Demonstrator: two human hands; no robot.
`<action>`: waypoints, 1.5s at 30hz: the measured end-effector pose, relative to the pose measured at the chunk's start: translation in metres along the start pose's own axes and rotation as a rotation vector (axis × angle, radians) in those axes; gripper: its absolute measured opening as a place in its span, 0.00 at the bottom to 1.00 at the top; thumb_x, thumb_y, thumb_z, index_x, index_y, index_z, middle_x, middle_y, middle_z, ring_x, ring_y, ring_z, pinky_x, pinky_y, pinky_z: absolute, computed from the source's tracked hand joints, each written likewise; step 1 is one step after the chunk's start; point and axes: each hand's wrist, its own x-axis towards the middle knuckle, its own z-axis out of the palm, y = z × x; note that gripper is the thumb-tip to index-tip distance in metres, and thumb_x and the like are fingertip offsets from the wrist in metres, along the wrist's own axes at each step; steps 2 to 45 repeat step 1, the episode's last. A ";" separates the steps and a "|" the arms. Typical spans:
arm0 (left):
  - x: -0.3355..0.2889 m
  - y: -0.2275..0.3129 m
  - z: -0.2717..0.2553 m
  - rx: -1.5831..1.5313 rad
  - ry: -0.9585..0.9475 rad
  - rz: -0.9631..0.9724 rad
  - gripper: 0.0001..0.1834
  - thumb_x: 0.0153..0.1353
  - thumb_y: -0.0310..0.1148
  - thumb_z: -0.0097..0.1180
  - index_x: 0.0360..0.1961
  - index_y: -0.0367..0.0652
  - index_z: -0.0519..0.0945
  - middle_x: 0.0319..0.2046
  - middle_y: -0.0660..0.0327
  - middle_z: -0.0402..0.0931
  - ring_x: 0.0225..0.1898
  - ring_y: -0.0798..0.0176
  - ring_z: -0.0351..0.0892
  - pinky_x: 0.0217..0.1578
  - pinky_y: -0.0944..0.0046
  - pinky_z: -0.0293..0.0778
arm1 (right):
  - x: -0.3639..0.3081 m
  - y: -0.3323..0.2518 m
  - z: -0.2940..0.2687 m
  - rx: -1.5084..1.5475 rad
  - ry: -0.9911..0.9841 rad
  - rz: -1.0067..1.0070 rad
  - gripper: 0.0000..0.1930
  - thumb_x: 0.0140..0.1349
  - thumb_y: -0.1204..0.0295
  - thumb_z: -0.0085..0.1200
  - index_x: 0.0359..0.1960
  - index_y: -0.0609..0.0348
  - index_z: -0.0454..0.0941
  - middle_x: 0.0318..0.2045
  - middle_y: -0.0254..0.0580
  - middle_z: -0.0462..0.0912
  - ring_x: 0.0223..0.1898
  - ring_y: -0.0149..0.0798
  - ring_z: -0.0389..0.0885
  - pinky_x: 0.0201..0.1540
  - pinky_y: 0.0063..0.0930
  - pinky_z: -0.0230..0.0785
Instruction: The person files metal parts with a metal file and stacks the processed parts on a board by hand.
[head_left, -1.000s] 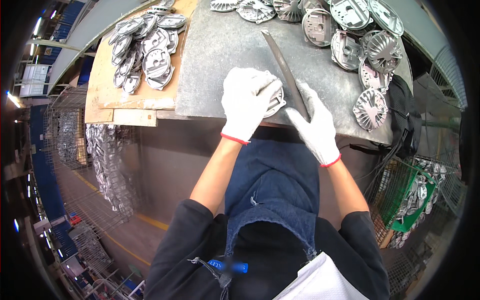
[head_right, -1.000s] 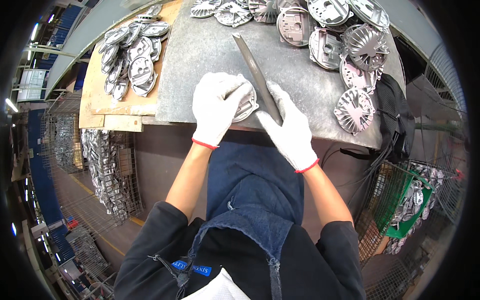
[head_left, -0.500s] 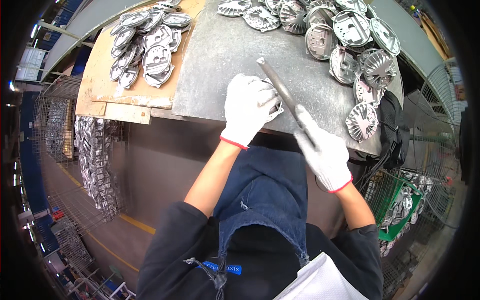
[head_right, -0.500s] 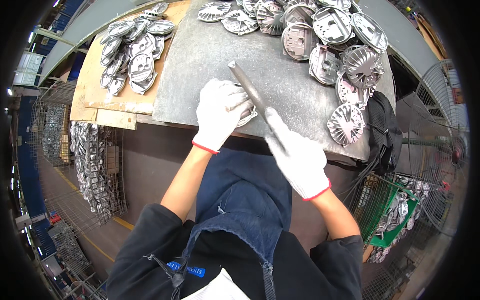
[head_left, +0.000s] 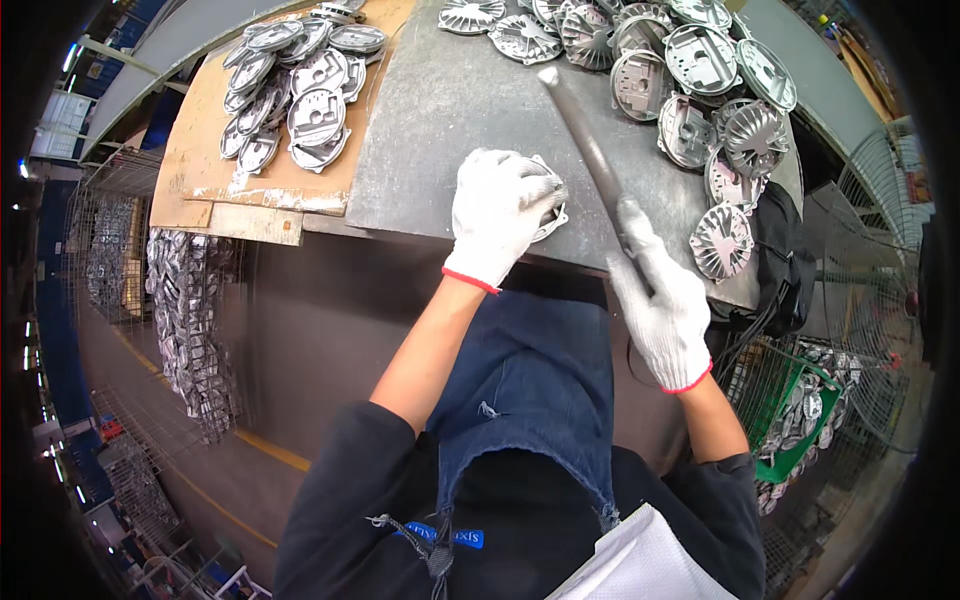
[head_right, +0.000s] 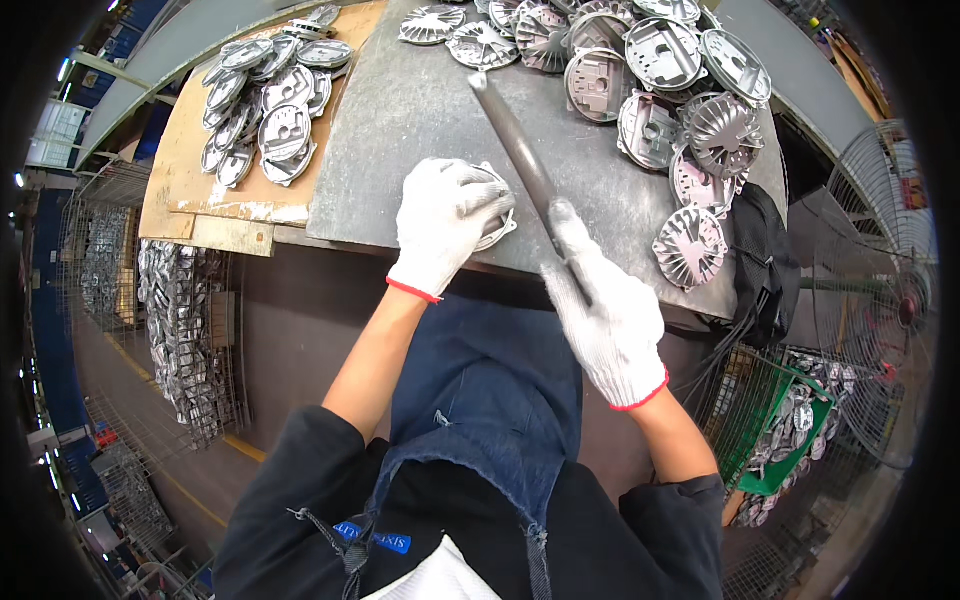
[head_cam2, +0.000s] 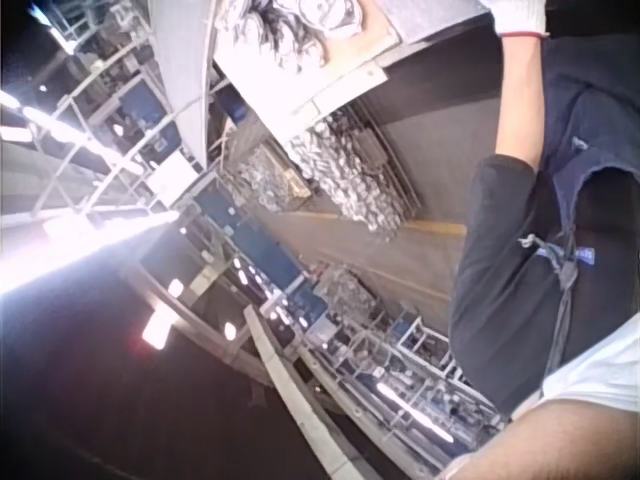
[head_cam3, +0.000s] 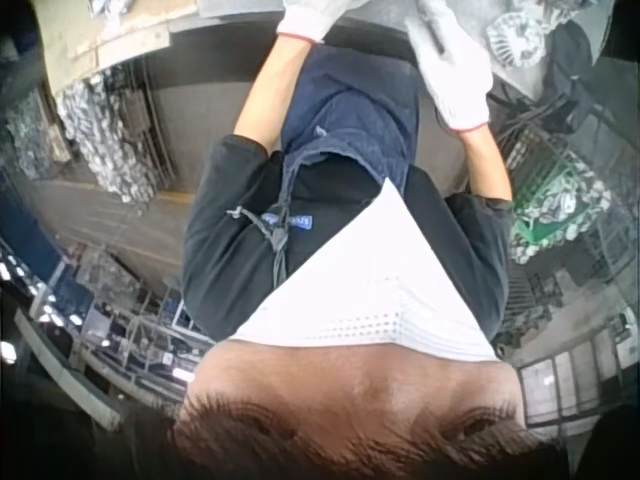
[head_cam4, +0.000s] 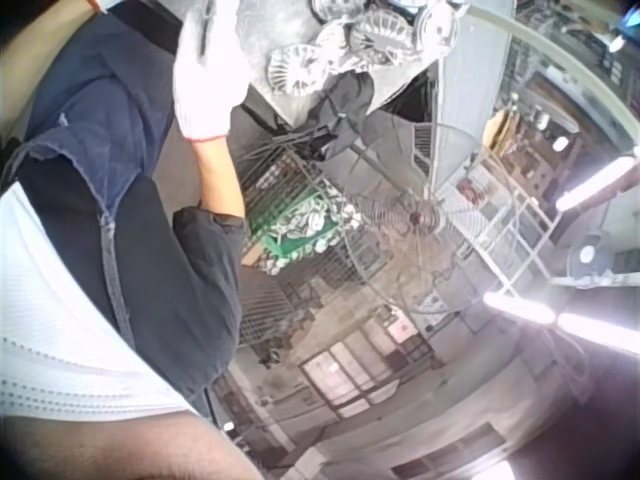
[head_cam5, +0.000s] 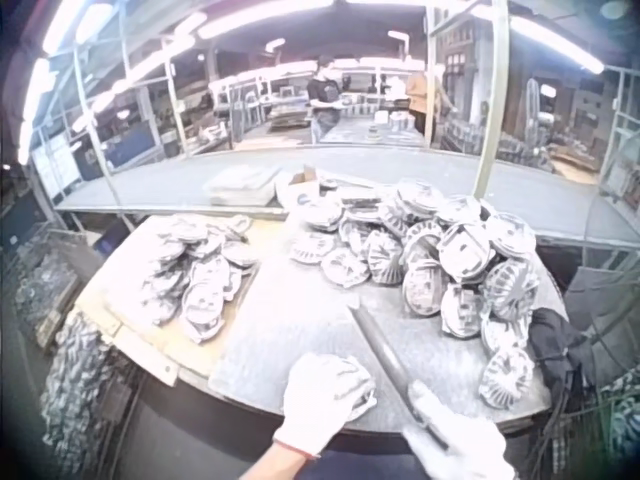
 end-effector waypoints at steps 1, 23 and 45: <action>0.002 0.000 -0.001 -0.016 -0.010 -0.016 0.12 0.59 0.42 0.78 0.41 0.51 0.98 0.44 0.66 0.92 0.56 0.53 0.85 0.63 0.53 0.77 | 0.002 -0.001 -0.002 -0.010 0.043 -0.051 0.33 0.76 0.69 0.69 0.81 0.48 0.76 0.58 0.57 0.93 0.56 0.53 0.95 0.55 0.36 0.87; 0.002 0.000 -0.001 -0.016 -0.010 -0.016 0.12 0.59 0.42 0.78 0.41 0.51 0.98 0.44 0.66 0.92 0.56 0.53 0.85 0.63 0.53 0.77 | 0.002 -0.001 -0.002 -0.010 0.043 -0.051 0.33 0.76 0.69 0.69 0.81 0.48 0.76 0.58 0.57 0.93 0.56 0.53 0.95 0.55 0.36 0.87; 0.002 0.000 -0.001 -0.016 -0.010 -0.016 0.12 0.59 0.42 0.78 0.41 0.51 0.98 0.44 0.66 0.92 0.56 0.53 0.85 0.63 0.53 0.77 | 0.002 -0.001 -0.002 -0.010 0.043 -0.051 0.33 0.76 0.69 0.69 0.81 0.48 0.76 0.58 0.57 0.93 0.56 0.53 0.95 0.55 0.36 0.87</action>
